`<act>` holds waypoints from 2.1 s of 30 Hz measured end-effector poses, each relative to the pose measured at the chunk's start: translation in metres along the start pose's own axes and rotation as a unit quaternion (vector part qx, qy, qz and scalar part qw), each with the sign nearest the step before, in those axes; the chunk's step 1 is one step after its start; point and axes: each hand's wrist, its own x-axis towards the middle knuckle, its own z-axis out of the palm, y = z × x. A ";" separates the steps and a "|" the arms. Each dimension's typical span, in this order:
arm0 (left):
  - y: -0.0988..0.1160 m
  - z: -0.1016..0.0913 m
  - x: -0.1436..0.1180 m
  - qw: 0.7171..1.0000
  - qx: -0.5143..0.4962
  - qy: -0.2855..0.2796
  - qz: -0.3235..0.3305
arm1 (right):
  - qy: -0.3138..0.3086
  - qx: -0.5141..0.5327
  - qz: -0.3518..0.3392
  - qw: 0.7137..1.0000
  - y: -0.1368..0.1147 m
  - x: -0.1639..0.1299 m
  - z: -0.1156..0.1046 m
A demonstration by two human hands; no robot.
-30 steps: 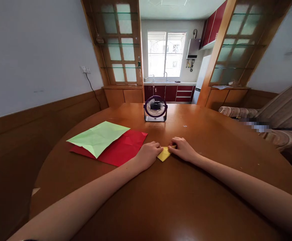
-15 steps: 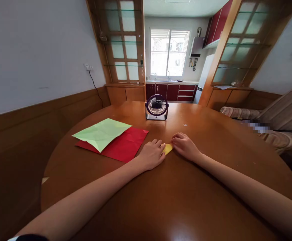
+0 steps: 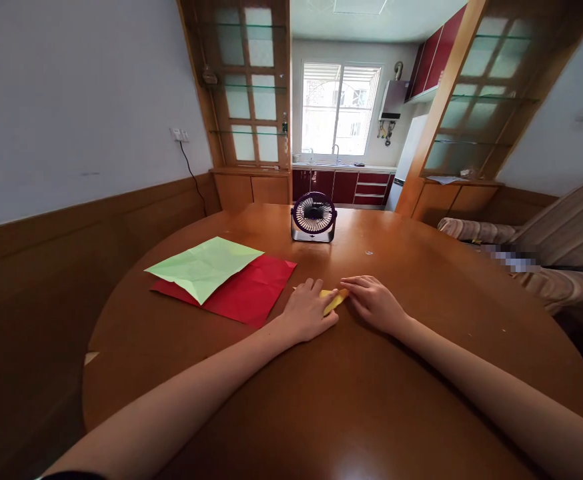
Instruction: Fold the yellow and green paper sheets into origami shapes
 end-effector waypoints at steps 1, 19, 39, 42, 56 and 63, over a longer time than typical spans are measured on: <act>0.002 0.000 0.001 1.000 0.003 0.001 -0.004 | 0.005 0.002 0.003 1.000 0.002 0.000 0.000; 0.032 0.000 0.015 0.998 0.003 -0.026 -0.052 | 0.070 0.093 0.098 0.988 0.021 -0.001 0.000; -0.008 0.000 -0.003 0.997 -0.068 -0.023 -0.015 | -0.033 0.025 -0.029 0.999 0.004 -0.001 0.002; -0.011 0.001 -0.002 0.998 -0.058 -0.016 0.004 | -0.073 0.000 -0.044 0.996 -0.001 0.000 0.004; -0.027 -0.008 -0.016 1.000 -0.007 -0.018 -0.025 | -0.074 -0.111 -0.106 0.985 -0.002 -0.004 0.000; -0.031 -0.011 -0.020 0.999 0.023 -0.027 -0.037 | -0.054 -0.113 -0.081 0.989 -0.001 -0.008 -0.007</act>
